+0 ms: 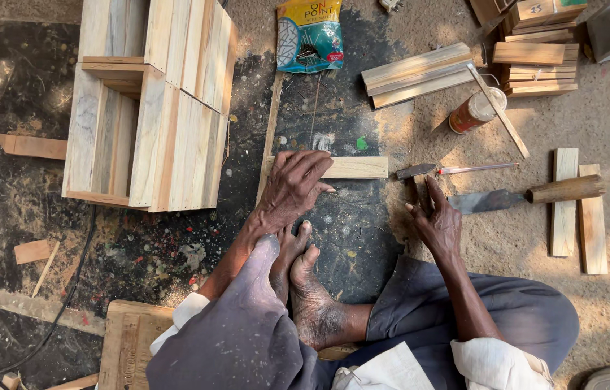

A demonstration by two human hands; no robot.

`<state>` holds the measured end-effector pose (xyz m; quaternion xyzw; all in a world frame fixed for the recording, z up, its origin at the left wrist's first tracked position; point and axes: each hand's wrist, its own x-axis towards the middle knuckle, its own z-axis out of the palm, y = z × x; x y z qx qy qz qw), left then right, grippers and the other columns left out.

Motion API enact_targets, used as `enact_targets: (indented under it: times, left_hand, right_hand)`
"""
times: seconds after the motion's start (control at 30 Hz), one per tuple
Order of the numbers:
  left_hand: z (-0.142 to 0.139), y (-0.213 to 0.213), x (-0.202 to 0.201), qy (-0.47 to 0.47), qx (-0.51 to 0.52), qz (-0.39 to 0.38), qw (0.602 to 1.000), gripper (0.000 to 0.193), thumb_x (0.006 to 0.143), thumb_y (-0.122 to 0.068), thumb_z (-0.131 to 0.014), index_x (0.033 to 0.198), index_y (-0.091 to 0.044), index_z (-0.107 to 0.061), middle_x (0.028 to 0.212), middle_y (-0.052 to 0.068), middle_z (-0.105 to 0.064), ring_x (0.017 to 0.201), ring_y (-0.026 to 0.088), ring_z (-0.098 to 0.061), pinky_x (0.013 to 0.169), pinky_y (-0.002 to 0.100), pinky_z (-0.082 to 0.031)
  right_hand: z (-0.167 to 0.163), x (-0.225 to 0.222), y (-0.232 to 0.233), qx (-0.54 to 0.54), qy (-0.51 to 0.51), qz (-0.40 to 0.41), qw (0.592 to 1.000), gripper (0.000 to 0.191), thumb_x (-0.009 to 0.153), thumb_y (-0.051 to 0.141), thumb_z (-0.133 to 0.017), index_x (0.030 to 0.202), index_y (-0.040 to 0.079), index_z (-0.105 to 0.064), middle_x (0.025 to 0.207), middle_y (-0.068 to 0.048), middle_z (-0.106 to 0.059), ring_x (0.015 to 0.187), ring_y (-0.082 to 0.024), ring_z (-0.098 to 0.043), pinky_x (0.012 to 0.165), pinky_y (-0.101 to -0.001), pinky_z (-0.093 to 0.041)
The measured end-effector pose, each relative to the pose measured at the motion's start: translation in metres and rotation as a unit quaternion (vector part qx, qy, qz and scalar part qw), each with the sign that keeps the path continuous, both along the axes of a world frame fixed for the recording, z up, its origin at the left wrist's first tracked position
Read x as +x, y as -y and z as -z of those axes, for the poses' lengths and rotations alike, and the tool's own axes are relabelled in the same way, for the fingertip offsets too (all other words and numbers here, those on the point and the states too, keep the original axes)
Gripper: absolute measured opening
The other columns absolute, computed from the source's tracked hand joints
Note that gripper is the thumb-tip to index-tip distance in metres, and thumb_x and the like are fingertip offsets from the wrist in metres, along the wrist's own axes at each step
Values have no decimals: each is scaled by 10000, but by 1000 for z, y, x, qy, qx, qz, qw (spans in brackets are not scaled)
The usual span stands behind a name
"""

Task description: The person assembles a small wooden box by nailing four pieces of wood together. They use a hammer to drive nails into the joints, forming a rectangular frame. The person works on the floor, surrounded by other wooden pieces and tools.

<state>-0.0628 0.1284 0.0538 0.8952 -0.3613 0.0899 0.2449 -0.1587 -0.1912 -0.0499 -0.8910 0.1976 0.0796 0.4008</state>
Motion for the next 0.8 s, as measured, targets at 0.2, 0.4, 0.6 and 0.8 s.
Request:
enact_targets:
  times: [0.2,0.4,0.6,0.8]
  left_hand:
    - [36,-39,91,-204,-82,-31,975,182,1065,-193,-647,1141,-58,-743,1055,165,-758,865,238,-731,704,383,-627]
    - [101,-56,168,-206,-69,-212,953,156,896,40,-700,1031,-9,-760,801,140,-737,695,216,-693,643,361,-613]
    - [107,-37,177,-99,-136,-252,953,128,817,23,-765,943,-2,-756,769,128,-692,689,222,-680,615,393,-573]
    - [93,-22,178,-119,-130,-318,932,111,785,-79,-847,792,-64,-737,784,128,-680,745,308,-673,651,464,-517]
  right_hand:
    - [-4,-1,0,4,17,-10,1000,799,814,276,-814,1536,138,-500,1372,-170,-658,1130,-329,-708,945,-434,-571]
    - [-8,-1,0,7,-3,-1,1000,792,811,259,-799,1537,145,-502,1374,-178,-658,1082,-333,-730,897,-441,-592]
    - [-11,-6,1,-9,-16,0,1000,791,812,260,-796,1538,151,-504,1374,-184,-656,1064,-339,-737,893,-447,-596]
    - [-11,-5,0,-9,-13,-1,1000,804,806,265,-794,1541,150,-490,1356,-194,-660,1052,-345,-736,882,-438,-593]
